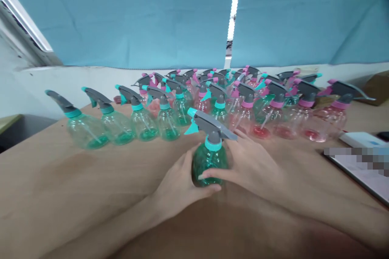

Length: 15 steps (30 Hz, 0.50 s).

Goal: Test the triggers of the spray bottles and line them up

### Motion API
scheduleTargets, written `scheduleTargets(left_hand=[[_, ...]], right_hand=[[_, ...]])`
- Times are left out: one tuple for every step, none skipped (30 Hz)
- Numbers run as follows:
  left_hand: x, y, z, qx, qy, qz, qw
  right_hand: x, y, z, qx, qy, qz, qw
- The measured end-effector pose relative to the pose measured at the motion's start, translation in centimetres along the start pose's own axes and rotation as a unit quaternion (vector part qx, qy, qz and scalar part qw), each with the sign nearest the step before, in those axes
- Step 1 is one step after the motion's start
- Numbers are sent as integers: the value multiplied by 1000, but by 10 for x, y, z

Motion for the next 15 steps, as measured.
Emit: scheduleTargets(left_hand=[[1,-6,5,-24,-4,-9,1000],[1,-11,9,-42,-7,-15,999],[3,-15,14,-55,-12,-21,998],[4,-19,18,-63,-18,-29,997],[6,-22,23,-68,-27,-37,997],[9,-26,27,-72,-37,-46,996],[11,-28,31,-76,-49,-57,994],[14,-31,36,-79,-63,-67,993],[18,-34,40,-82,-76,-76,991],[21,-36,44,-84,-88,-83,989],[24,-39,47,-85,-99,-90,987],[28,-41,51,-86,-110,-96,986],[31,-44,53,-87,-122,-100,984],[34,-46,56,-88,-135,-104,981],[37,-49,58,-89,-147,-108,979]], right_hand=[[-4,3,5,27,4,-6,1000],[-6,7,10,68,2,-15,998],[-8,10,16,121,-6,-26,992],[-8,14,23,184,-19,-34,982],[-9,18,29,250,-35,-40,967],[-9,21,35,311,-46,-39,948],[-9,25,40,360,-50,-34,931],[-9,28,44,394,-46,-24,918],[-9,31,47,416,-38,-12,908],[-10,34,49,430,-30,-3,902],[-11,36,50,435,-25,1,900],[-11,38,51,435,-26,1,900],[-12,39,52,432,-31,-1,901],[-13,40,53,426,-37,-2,904],[-14,41,53,419,-43,0,907]])
Point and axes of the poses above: each hand's wrist, its own x-axis towards the middle knuckle, its own y-axis out of the back of the hand, z = x × y, the point moved 1 cm from there along x, towards the middle knuckle, and after that the axes turned 5 degrees about z, right-handed, at the moved point
